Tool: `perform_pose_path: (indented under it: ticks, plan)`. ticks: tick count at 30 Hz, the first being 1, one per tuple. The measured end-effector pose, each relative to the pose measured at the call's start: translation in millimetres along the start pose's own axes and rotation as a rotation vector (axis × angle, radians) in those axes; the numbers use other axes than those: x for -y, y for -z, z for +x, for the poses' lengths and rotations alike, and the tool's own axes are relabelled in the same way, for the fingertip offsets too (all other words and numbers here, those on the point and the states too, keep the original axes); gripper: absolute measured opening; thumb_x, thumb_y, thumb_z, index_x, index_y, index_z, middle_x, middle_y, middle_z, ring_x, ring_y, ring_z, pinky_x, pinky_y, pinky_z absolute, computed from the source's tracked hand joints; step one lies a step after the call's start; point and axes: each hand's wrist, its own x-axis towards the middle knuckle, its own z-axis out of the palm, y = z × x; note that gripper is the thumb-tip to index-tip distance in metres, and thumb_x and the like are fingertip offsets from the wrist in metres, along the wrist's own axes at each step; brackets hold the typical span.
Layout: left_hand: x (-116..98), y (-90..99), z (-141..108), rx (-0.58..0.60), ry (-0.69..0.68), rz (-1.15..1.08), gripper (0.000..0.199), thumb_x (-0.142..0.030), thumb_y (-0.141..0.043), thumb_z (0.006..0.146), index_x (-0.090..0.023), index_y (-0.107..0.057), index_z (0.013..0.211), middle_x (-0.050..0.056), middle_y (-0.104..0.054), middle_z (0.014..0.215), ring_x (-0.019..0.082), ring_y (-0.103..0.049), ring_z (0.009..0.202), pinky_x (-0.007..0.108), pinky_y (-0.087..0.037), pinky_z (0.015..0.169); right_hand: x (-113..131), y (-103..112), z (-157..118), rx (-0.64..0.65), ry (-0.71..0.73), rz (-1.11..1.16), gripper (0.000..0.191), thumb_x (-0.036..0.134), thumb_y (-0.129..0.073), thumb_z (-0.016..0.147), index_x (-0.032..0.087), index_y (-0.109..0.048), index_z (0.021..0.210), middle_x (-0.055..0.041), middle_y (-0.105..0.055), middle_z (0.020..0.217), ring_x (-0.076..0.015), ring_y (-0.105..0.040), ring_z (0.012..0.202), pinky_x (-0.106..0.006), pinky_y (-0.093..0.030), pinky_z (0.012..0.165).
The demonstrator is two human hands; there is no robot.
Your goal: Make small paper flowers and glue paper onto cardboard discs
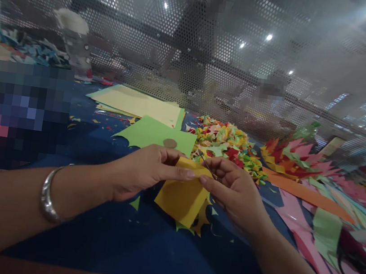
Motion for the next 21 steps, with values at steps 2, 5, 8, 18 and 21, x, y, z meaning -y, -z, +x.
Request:
perform_pose_path:
  ticks: [2, 5, 8, 18, 21]
  plan:
    - [2, -2.2, 0, -0.004, 0.048, -0.066, 0.024, -0.023, -0.078, 0.074, -0.014, -0.073, 0.095, 0.007, -0.075, 0.099, 0.018, -0.069, 0.091, 0.027, -0.052, 0.084, 1, -1, 0, -0.015, 0.011, -0.019, 0.023, 0.033, -0.078, 0.078, 0.022, -0.067, 0.095, -0.0015, -0.068, 0.089, -0.0142, -0.063, 0.08, -0.024, -0.05, 0.071]
    - [4, -0.6, 2, -0.113, 0.019, -0.065, 0.027, -0.024, -0.081, 0.071, -0.014, -0.073, 0.094, 0.005, -0.076, 0.092, 0.016, -0.07, 0.08, 0.026, -0.054, 0.075, 3, -1, 0, -0.045, 0.029, -0.038, 0.024, 0.036, -0.079, 0.078, 0.022, -0.067, 0.094, -0.0007, -0.066, 0.084, -0.0129, -0.06, 0.075, -0.022, -0.049, 0.066]
    - [2, 5.9, 4, -0.159, -0.038, -0.005, 0.025, -0.027, -0.081, 0.072, -0.015, -0.073, 0.092, 0.004, -0.076, 0.089, 0.015, -0.07, 0.074, 0.024, -0.054, 0.068, 7, -1, 0, -0.085, 0.021, -0.06, 0.026, 0.042, -0.077, 0.078, 0.022, -0.068, 0.093, 0.0013, -0.06, 0.072, -0.0107, -0.053, 0.059, -0.02, -0.04, 0.048]
    - [-8, 14.7, 5, -0.179, -0.101, -0.029, 0.014, -0.023, -0.075, 0.078, -0.016, -0.073, 0.09, 0.005, -0.077, 0.084, 0.016, -0.071, 0.07, 0.024, -0.056, 0.064, 10, 4, -1, -0.125, 0.057, -0.215, 0.03, 0.049, -0.07, 0.083, 0.021, -0.069, 0.091, 0.0016, -0.056, 0.067, -0.0096, -0.045, 0.054, -0.021, -0.035, 0.047]
    - [-10, 12.7, 3, -0.185, -0.104, -0.016, 0.009, -0.021, -0.073, 0.08, -0.016, -0.072, 0.087, 0.003, -0.076, 0.079, 0.014, -0.069, 0.064, 0.022, -0.054, 0.06, 9, 5, -1, -0.096, 0.078, -0.315, 0.029, 0.048, -0.069, 0.084, 0.02, -0.069, 0.091, 0.0007, -0.058, 0.068, -0.0105, -0.047, 0.057, -0.022, -0.038, 0.051]
